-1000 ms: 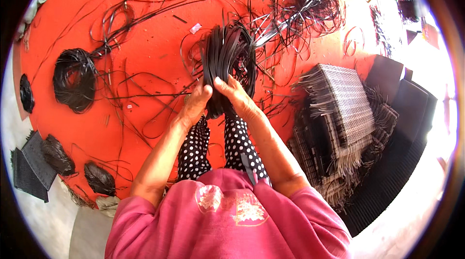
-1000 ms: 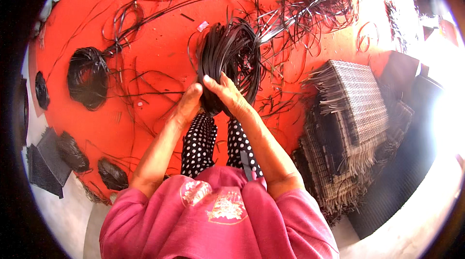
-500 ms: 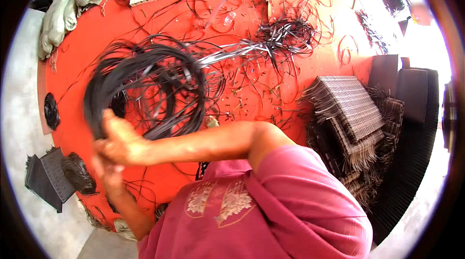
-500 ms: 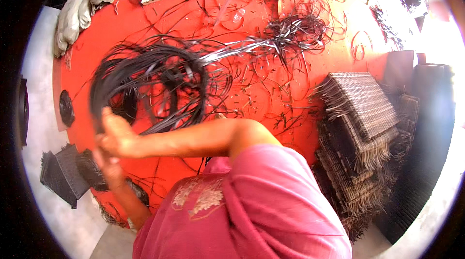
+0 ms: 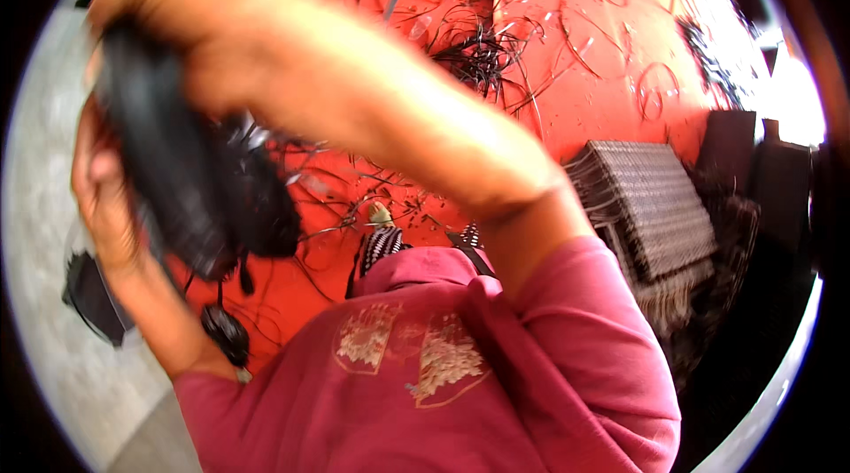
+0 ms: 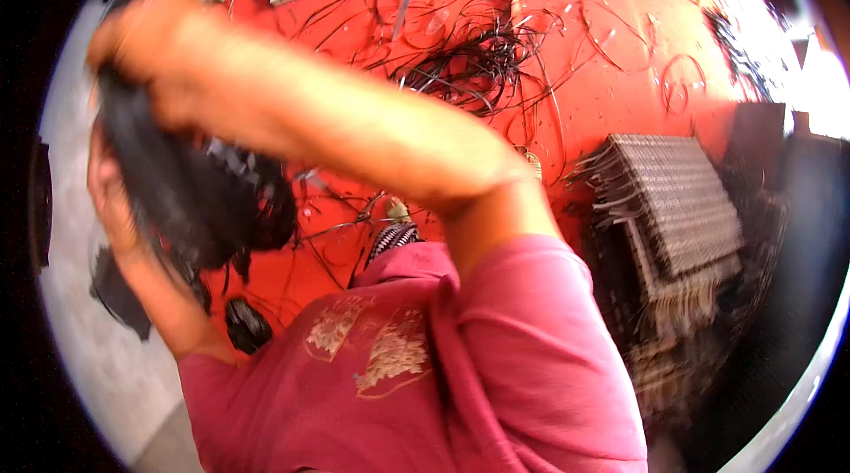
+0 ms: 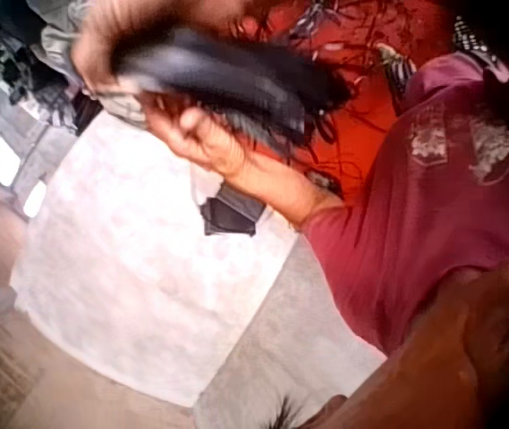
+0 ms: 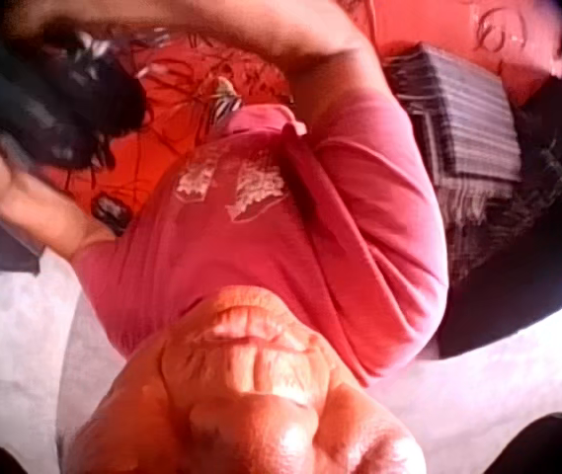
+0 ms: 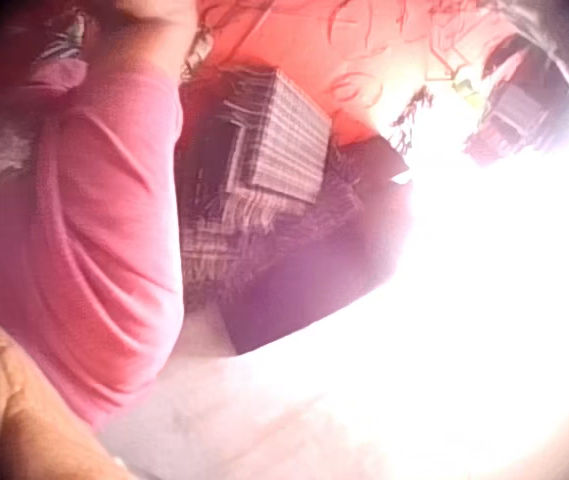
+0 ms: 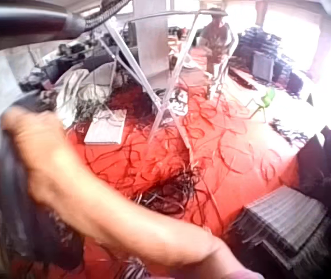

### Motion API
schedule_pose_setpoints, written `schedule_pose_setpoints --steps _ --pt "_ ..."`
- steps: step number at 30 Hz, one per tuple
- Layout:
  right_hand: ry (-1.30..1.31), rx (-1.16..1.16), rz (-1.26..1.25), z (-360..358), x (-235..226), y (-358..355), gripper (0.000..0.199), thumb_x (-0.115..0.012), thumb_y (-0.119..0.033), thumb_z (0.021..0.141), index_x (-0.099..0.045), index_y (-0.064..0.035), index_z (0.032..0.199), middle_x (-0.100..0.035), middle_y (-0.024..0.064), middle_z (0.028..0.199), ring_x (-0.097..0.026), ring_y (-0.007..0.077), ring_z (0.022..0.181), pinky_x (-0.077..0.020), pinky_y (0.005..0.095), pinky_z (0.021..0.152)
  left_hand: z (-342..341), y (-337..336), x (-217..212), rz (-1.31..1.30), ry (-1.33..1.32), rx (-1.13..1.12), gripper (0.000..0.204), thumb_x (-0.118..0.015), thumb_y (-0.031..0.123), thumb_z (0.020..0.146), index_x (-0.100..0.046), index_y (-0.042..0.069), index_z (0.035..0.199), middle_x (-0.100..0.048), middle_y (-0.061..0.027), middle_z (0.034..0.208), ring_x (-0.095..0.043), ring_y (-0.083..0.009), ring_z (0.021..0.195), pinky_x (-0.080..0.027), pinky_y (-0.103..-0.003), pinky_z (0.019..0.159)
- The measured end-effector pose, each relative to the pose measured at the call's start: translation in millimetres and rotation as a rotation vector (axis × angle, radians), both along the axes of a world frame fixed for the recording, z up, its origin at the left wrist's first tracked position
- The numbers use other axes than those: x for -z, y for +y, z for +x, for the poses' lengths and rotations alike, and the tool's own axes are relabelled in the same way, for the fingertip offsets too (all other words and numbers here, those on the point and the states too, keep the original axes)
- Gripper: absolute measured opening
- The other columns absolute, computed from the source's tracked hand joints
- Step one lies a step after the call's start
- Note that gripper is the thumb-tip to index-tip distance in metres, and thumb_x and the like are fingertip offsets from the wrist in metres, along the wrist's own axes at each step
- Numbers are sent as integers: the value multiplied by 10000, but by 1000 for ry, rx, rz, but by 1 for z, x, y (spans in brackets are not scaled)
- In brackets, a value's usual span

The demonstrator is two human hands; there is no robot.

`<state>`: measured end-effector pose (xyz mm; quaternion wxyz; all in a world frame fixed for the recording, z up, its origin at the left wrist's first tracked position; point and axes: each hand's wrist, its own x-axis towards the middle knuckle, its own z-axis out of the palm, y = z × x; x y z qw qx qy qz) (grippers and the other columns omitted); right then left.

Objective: The person gathers and organizes black plastic strips from a red floor, separating tangled pieces and placing them into neat bundles. They repeatedly pick up, untangle, and stack the strips while another person works nearby.

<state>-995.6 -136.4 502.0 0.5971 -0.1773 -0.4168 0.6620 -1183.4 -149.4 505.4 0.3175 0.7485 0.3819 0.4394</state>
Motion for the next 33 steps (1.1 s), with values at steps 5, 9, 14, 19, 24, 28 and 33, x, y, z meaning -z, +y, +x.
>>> schedule_pose_setpoints --steps 5,9,14,19,24,28,33 --pt "299 203 -177 273 49 -30 221 -542 -241 803 -470 -67 919 -558 81 757 -562 204 649 -473 311 549 147 -7 25 -90 -37 220 686 -486 430 853 -343 -125 1230 -549 -281 1008 -596 -284 807 -472 -352 740" --pt "-356 636 -206 515 224 -82 359 -404 -351 869 -496 -36 725 -446 58 602 -452 164 507 -429 299 470 215 -18 113 -593 -162 117 471 -492 341 870 -451 -19 1171 -592 -158 950 -593 -204 763 -485 -311 670" --pt "-589 753 -1475 733 444 -296 223 -579 -264 784 -588 -70 893 -623 112 818 -605 216 722 -483 331 592 233 -93 305 -987 285 4 389 -604 205 824 -483 18 1144 -562 -18 802 -531 -103 754 -454 -248 689" --pt "-455 876 -1782 670 472 -365 247 -601 -180 758 -575 -38 958 -601 118 789 -609 229 706 -461 301 515 222 -178 350 -1218 700 243 378 -608 191 795 -503 -4 1102 -601 -69 790 -566 -140 710 -473 -283 645" --pt "-967 559 -1317 613 506 -332 298 -605 -169 769 -562 14 1001 -599 64 777 -581 136 588 -447 240 477 222 -167 363 -1245 704 250 380 -589 181 809 -500 -17 1120 -605 -82 793 -577 -137 682 -474 -270 616" --pt "-907 436 -1118 529 454 -264 292 -575 -168 781 -577 22 1002 -618 84 783 -587 124 634 -469 251 580 204 -141 384 -1278 436 29 349 -561 200 837 -506 -11 1110 -606 -89 800 -579 -115 642 -479 -240 561" --pt "-1209 282 -963 463 435 -278 286 -546 -205 772 -579 -12 981 -627 170 843 -605 283 823 -461 342 725 179 -104 423 -1218 622 40 310 -593 203 810 -548 -7 1034 -601 -90 790 -576 -127 618 -471 -255 547"
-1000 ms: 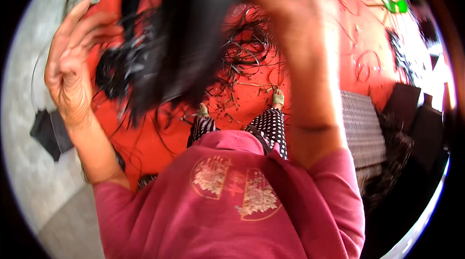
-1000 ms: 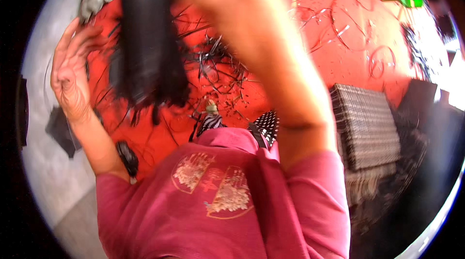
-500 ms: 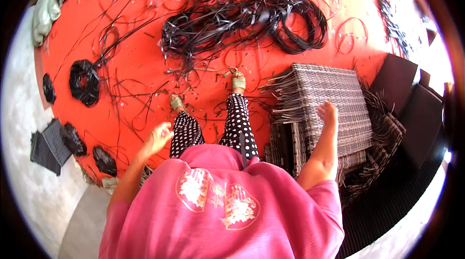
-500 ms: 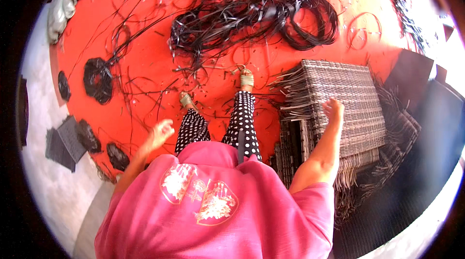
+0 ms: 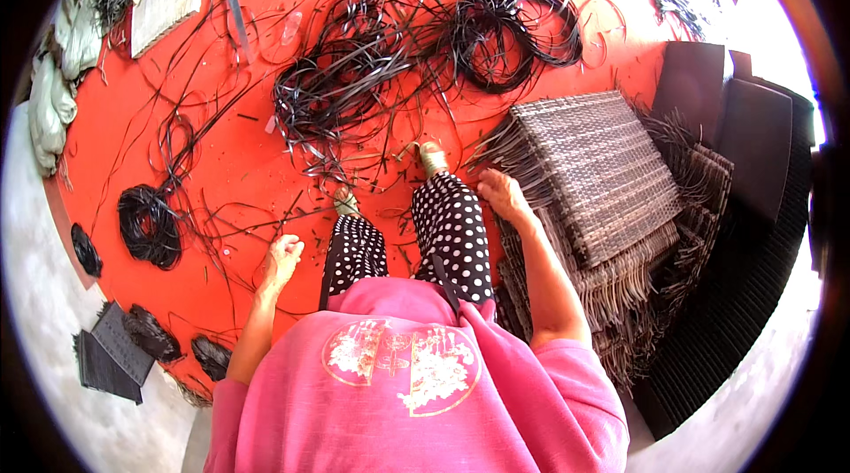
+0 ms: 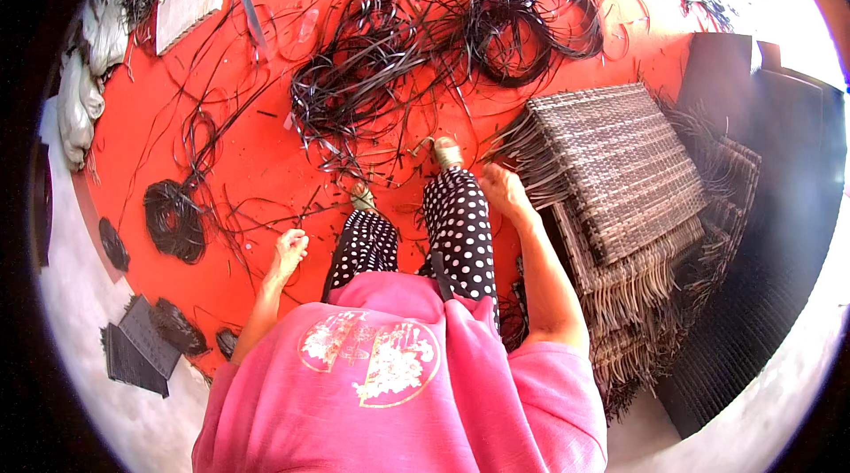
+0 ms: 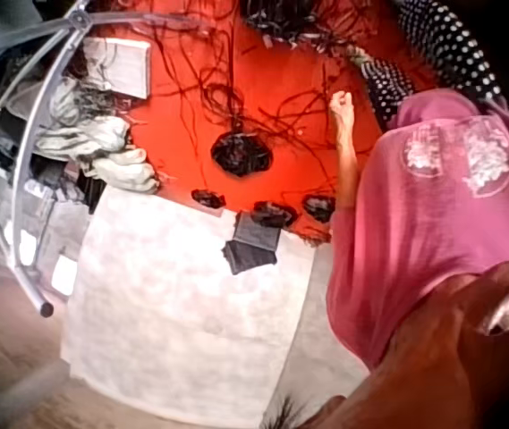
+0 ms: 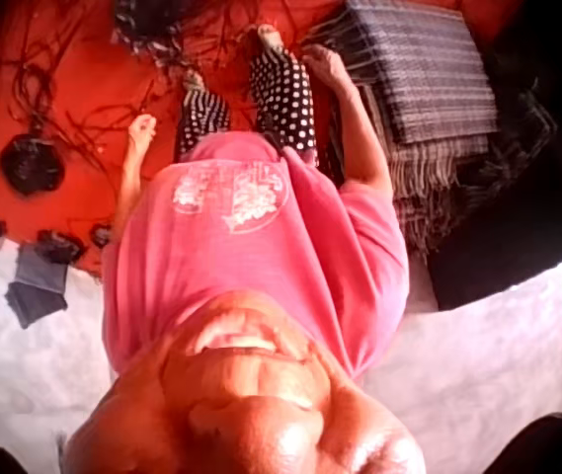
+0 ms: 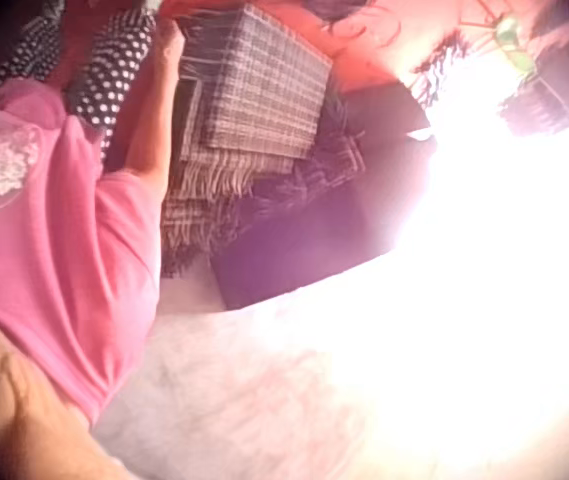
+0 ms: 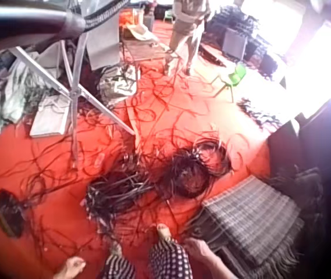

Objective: The person gathers and organizes black plastic strips from a red floor, separating tangled pieces and placing them into neat bundles. They repeatedly pick up, untangle, and stack the strips while another person works nearby.

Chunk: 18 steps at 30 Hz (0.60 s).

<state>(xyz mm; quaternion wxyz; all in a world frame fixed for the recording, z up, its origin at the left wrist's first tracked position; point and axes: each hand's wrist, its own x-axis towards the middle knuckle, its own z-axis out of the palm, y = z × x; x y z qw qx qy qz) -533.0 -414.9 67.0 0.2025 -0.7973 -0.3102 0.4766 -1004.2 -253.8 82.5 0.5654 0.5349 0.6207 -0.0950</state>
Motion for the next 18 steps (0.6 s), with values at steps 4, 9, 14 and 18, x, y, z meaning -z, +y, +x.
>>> schedule_pose_setpoints --steps 4,9,14,18 --pt "-48 -99 -112 33 -4 -42 317 -549 -221 766 -569 13 980 -611 132 783 -587 192 731 -464 314 672 29 18 18 59 21 -18 289 -603 203 802 -568 -4 1000 -595 -69 744 -570 -124 611 -464 -257 546" --pt "-33 164 -225 135 68 -84 328 -578 -213 774 -575 32 993 -638 141 842 -617 210 739 -487 322 670 108 29 48 150 48 51 285 -602 195 800 -564 -6 999 -616 -100 853 -582 -172 759 -473 -283 679" --pt "-163 58 -136 242 123 -37 309 -564 -268 754 -581 -26 944 -606 216 868 -571 368 870 -449 419 752 209 0 41 225 216 149 282 -626 169 768 -568 8 993 -611 -98 865 -569 -174 760 -471 -295 698" --pt "-236 -149 -55 315 162 29 367 -610 -256 732 -540 -29 1012 -573 220 970 -538 379 929 -442 441 758 335 4 18 193 238 240 277 -641 146 741 -567 4 967 -561 -108 968 -543 -210 891 -466 -314 735"
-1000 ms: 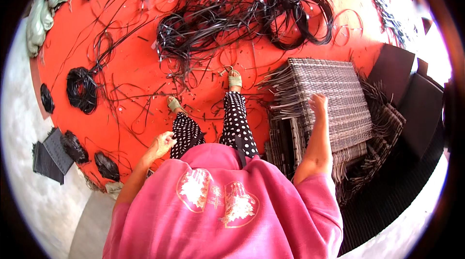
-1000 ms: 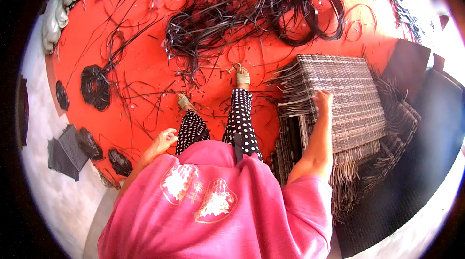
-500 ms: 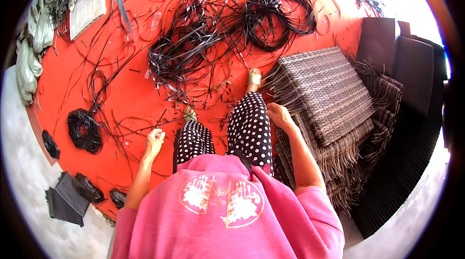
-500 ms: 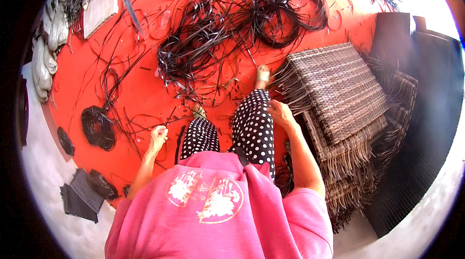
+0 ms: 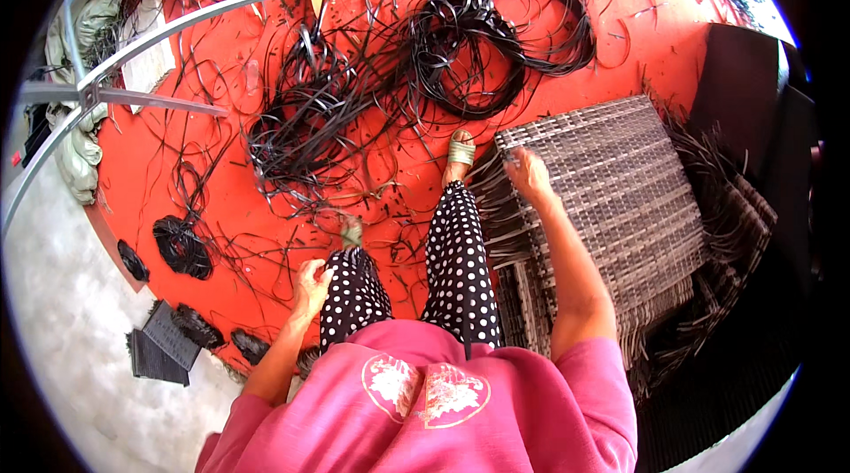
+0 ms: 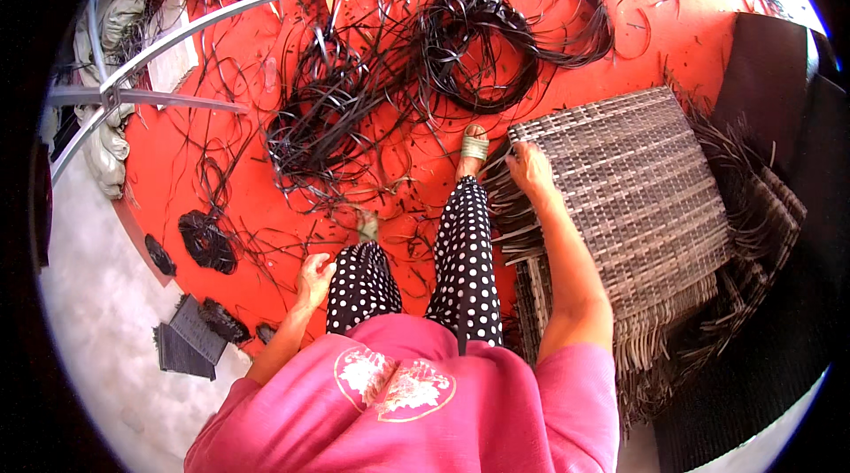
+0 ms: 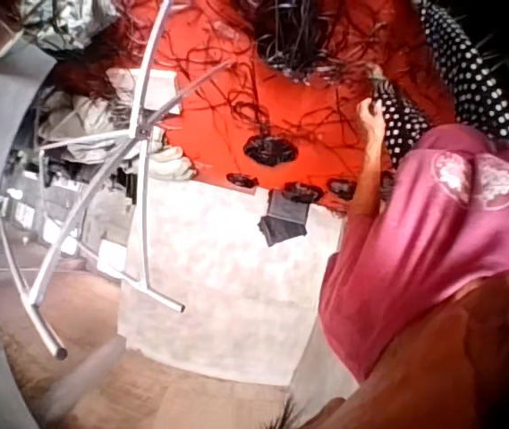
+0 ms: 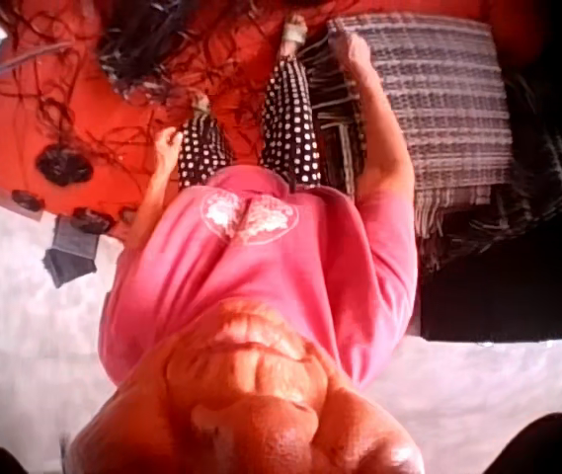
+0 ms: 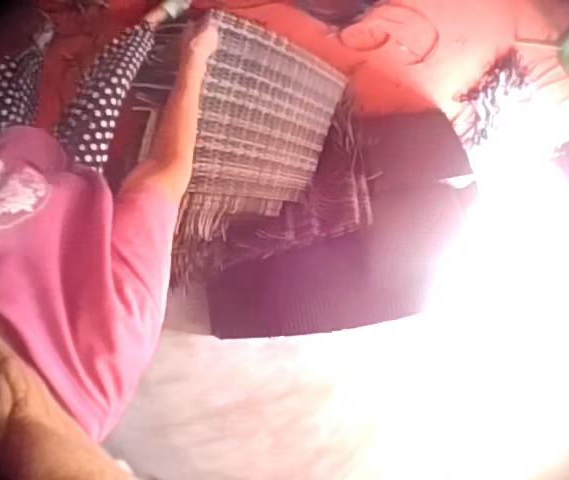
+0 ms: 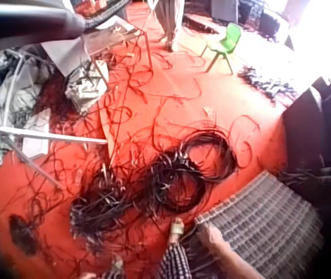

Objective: The person gathers and organizes black plastic strips from a red floor, separating tangled pieces and placing them into neat bundles. They repeatedly pick up, untangle, and stack the strips while another person works nearby.

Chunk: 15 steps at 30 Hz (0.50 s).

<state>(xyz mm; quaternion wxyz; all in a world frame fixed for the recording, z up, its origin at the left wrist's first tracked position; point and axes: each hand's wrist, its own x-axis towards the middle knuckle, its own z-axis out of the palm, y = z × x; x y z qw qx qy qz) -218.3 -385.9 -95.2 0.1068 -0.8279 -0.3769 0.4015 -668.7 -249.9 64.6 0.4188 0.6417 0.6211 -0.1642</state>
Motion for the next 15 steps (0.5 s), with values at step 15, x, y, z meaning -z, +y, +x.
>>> schedule_pose_setpoints --steps 15 --pt "-439 -542 84 109 260 280 849 -680 -184 661 -196 -157 1359 -315 169 1320 -451 322 1097 -462 452 818 168 48 242 -11 -265 50 288 -575 83 782 -501 -7 1046 -504 -168 1053 -515 -304 963 -459 -325 746"
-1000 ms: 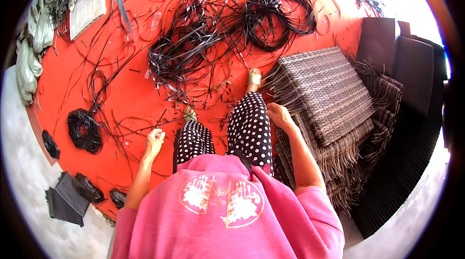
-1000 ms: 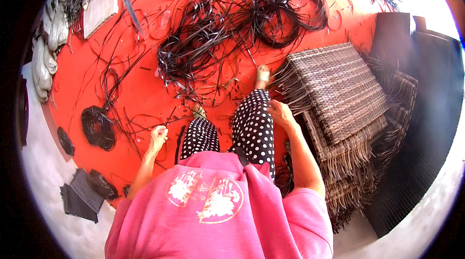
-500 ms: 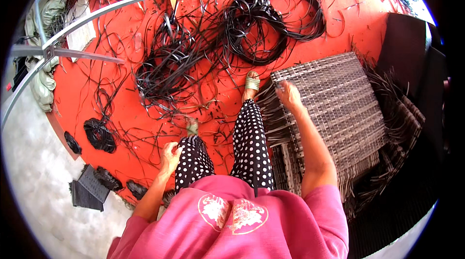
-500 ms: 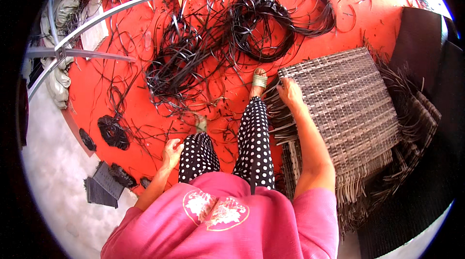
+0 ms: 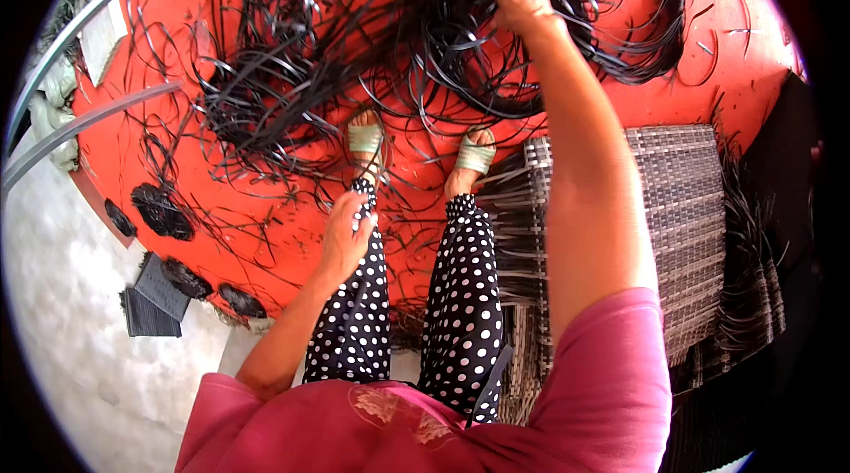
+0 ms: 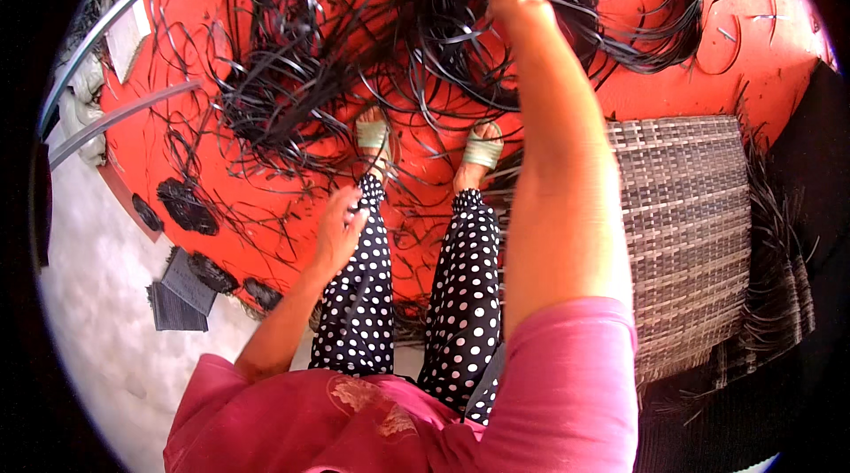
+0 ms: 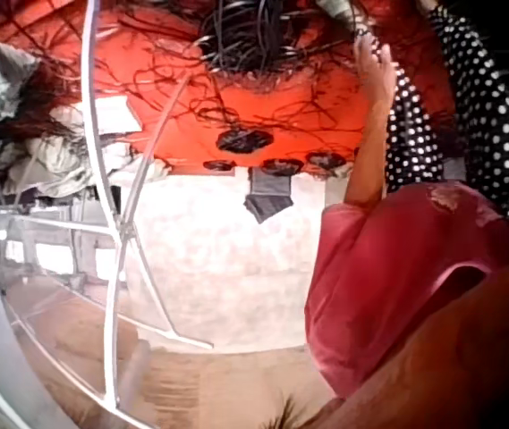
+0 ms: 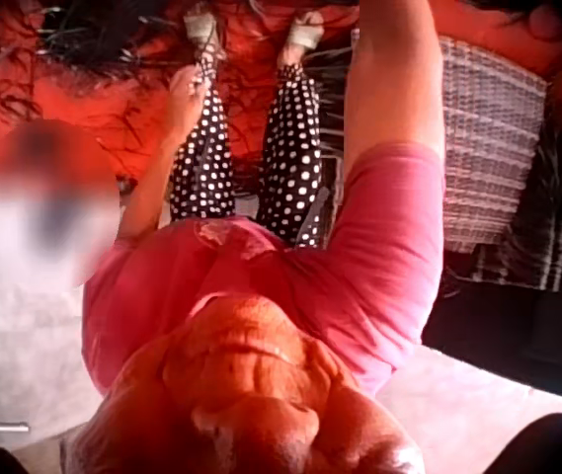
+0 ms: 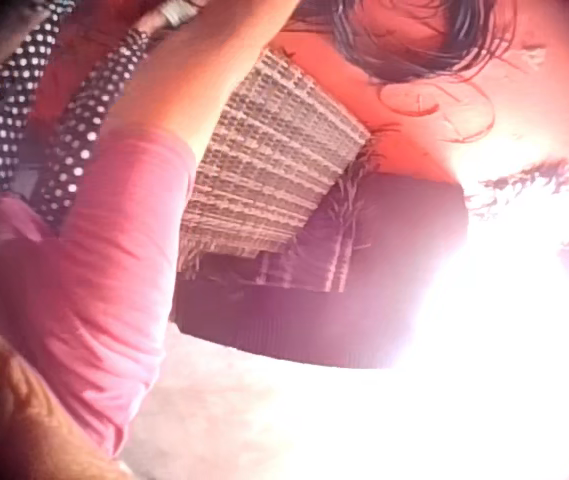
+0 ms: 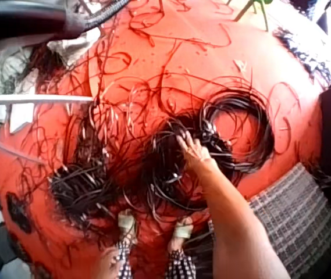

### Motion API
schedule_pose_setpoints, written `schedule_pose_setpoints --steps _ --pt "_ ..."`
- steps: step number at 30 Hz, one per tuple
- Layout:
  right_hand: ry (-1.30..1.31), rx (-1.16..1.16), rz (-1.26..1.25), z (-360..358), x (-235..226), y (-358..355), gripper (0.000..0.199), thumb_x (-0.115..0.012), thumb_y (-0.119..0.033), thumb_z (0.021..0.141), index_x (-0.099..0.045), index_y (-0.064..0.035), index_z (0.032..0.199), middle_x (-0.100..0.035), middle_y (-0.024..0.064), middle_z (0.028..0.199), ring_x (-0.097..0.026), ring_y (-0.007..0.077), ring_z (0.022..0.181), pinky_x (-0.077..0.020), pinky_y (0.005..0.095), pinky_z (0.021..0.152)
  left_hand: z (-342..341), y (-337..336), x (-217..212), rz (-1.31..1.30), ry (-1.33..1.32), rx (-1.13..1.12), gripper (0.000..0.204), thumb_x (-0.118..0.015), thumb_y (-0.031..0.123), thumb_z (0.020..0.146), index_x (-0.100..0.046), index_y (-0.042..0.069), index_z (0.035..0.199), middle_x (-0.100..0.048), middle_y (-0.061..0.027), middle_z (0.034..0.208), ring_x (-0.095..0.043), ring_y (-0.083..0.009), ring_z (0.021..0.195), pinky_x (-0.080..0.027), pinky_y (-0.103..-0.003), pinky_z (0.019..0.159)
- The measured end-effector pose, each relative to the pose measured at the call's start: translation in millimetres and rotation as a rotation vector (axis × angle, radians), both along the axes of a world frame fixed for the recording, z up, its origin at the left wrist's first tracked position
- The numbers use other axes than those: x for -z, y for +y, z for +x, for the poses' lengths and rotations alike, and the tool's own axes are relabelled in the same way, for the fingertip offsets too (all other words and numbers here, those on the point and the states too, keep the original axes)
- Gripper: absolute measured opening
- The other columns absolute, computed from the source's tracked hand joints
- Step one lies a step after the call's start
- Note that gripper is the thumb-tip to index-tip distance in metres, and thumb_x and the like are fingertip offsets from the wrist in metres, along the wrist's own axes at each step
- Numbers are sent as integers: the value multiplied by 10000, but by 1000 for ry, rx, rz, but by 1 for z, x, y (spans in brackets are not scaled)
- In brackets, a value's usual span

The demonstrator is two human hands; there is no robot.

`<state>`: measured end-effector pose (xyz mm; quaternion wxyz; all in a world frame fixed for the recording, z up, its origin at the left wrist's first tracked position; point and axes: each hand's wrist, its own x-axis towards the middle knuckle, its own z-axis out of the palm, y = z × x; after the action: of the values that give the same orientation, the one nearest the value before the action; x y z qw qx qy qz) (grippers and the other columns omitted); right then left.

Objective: The person gathers and organizes black plastic strips from a red floor, separating tangled pieces and placing them into neat bundles. They repeatedly pick up, untangle, and stack the strips while another person works nearby.

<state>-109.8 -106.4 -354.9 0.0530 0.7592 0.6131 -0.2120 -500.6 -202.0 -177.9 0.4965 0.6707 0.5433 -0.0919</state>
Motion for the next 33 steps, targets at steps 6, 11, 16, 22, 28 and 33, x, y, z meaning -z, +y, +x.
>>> schedule_pose_setpoints --steps 6,11,16,22,28,33 --pt "286 99 22 -148 24 -121 177 -534 -159 740 -493 -82 893 -544 118 718 -610 258 608 -503 356 513 81 72 73 336 -169 335 318 -532 114 820 -481 1 1113 -466 -175 1173 -460 -329 1089 -378 -369 938" --pt "524 -63 -120 -198 -117 -142 293 -559 -124 679 -482 -60 955 -536 171 848 -591 212 520 -465 310 428 168 97 111 254 -347 594 519 -577 271 792 -413 24 1218 -431 -168 1233 -401 -323 1154 -333 -409 959" --pt "767 -108 203 -149 -164 -128 102 -547 -133 670 -520 -75 749 -553 80 706 -550 193 465 -424 338 394 163 60 136 -299 -19 748 758 -611 353 715 -274 22 1308 -439 -224 1222 -467 -370 1079 -373 -457 896" --pt "364 712 383 -19 -9 -107 250 -558 -203 767 -570 27 864 -602 189 780 -593 331 735 -464 406 683 125 14 134 -454 44 778 445 -599 161 725 -435 60 1126 -560 -198 957 -537 -380 929 -415 -454 778" --pt "128 817 -189 -6 80 -81 596 -704 -413 639 -528 12 1018 -551 207 1088 -525 339 1035 -405 420 862 148 46 174 540 -279 500 189 -607 44 691 -526 12 859 -486 -121 857 -502 -313 832 -423 -405 681" --pt "120 743 -498 -21 93 -72 890 -684 -614 566 -448 -9 1175 -582 187 1055 -538 327 1031 -404 410 891 181 125 252 744 -49 156 803 -735 292 626 -301 15 1242 -390 -244 1147 -415 -380 1037 -404 -452 800"
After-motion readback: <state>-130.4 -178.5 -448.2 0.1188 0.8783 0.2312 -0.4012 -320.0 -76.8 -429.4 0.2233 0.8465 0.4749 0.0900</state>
